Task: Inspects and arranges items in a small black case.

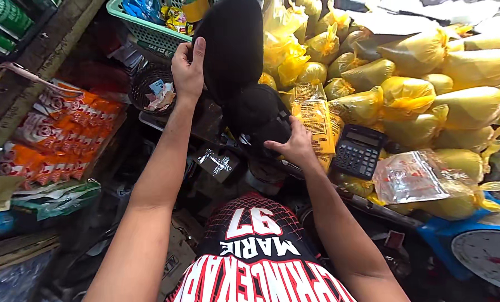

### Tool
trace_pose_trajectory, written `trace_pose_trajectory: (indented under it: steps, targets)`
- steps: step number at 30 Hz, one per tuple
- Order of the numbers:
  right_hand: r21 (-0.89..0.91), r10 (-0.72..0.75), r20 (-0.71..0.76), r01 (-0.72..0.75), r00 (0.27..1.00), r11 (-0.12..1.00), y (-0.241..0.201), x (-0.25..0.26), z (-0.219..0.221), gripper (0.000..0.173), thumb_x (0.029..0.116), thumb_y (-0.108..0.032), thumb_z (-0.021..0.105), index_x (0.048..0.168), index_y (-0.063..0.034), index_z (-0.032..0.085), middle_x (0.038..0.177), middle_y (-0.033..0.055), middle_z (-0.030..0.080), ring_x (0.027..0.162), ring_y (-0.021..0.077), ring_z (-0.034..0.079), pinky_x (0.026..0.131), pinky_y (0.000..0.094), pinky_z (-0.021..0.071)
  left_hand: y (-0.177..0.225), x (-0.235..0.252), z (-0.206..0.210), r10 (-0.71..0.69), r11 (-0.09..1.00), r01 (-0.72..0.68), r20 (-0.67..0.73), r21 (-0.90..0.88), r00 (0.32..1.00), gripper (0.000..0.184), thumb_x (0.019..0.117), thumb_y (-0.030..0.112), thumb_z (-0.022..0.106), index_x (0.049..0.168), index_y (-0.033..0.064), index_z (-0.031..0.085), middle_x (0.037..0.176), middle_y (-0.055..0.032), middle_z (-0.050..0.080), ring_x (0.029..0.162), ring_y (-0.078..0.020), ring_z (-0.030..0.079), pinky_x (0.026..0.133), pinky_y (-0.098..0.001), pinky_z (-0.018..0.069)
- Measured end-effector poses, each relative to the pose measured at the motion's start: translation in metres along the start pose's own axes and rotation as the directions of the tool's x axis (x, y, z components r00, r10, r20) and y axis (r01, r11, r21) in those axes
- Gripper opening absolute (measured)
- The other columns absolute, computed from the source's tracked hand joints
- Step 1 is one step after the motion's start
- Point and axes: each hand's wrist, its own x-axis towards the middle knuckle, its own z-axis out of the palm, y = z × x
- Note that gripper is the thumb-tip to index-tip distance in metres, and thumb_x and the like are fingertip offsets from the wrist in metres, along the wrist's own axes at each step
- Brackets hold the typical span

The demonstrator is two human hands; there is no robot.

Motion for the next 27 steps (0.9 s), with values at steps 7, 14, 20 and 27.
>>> trace_pose_trajectory:
  steps: [7, 14, 20, 27]
  targets:
    - [-0.401, -0.025, -0.065, -0.003, 0.998, 0.916, -0.035, -0.002, 0.035, 0.152, 0.0562, -0.082, 0.08, 0.165, -0.0112, 0.002, 0.151, 0.0329, 0.04, 0.137, 0.0541, 0.041, 0.099, 0.0731, 0.0395, -0.016, 0.003, -0.013, -0.108, 0.987, 0.118, 0.096, -0.106, 0.99, 0.038, 0.1054, 0.041, 0.056, 0.118, 0.0064, 0.065, 0.102, -0.0038, 0.071, 0.094, -0.012, 0.07, 0.085, -0.0333, 0.0604]
    - [-0.474, -0.081, -0.106, 0.021, 0.991, 0.88, -0.033, 0.001, 0.054, 0.148, 0.0559, -0.069, 0.085, 0.166, -0.0174, 0.0, 0.146, 0.0331, 0.044, 0.129, 0.054, 0.047, 0.095, 0.0718, 0.0416, -0.032, -0.038, -0.026, -0.213, 0.967, 0.22, 0.067, -0.13, 0.975, 0.051, 0.1045, 0.046, 0.055, 0.138, 0.007, 0.054, 0.126, -0.0093, 0.064, 0.106, -0.0195, 0.069, 0.085, -0.0386, 0.062]
    - [-0.425, -0.151, -0.099, 0.096, 0.984, 0.9, -0.036, -0.002, 0.038, 0.129, 0.0627, -0.067, 0.078, 0.164, -0.0162, 0.017, 0.145, 0.032, 0.046, 0.128, 0.051, 0.051, 0.098, 0.0701, 0.0422, -0.054, -0.096, -0.039, -0.348, 0.913, 0.359, 0.089, -0.192, 0.933, 0.047, 0.1066, 0.039, 0.054, 0.138, 0.004, 0.054, 0.13, -0.0126, 0.063, 0.111, -0.0236, 0.069, 0.089, -0.0414, 0.062]
    - [-0.129, -0.081, 0.021, 0.083, 0.997, 0.988, -0.063, 0.025, -0.067, 0.118, 0.0612, -0.069, 0.082, 0.158, -0.0251, 0.031, 0.132, 0.0206, 0.061, 0.117, 0.0405, 0.062, 0.09, 0.0684, 0.0521, -0.078, -0.136, -0.044, -0.393, 0.886, 0.424, 0.181, -0.188, 0.902, 0.031, 0.1061, 0.027, 0.057, 0.123, 0.0034, 0.065, 0.118, -0.0116, 0.07, 0.103, -0.0221, 0.071, 0.088, -0.0411, 0.062]
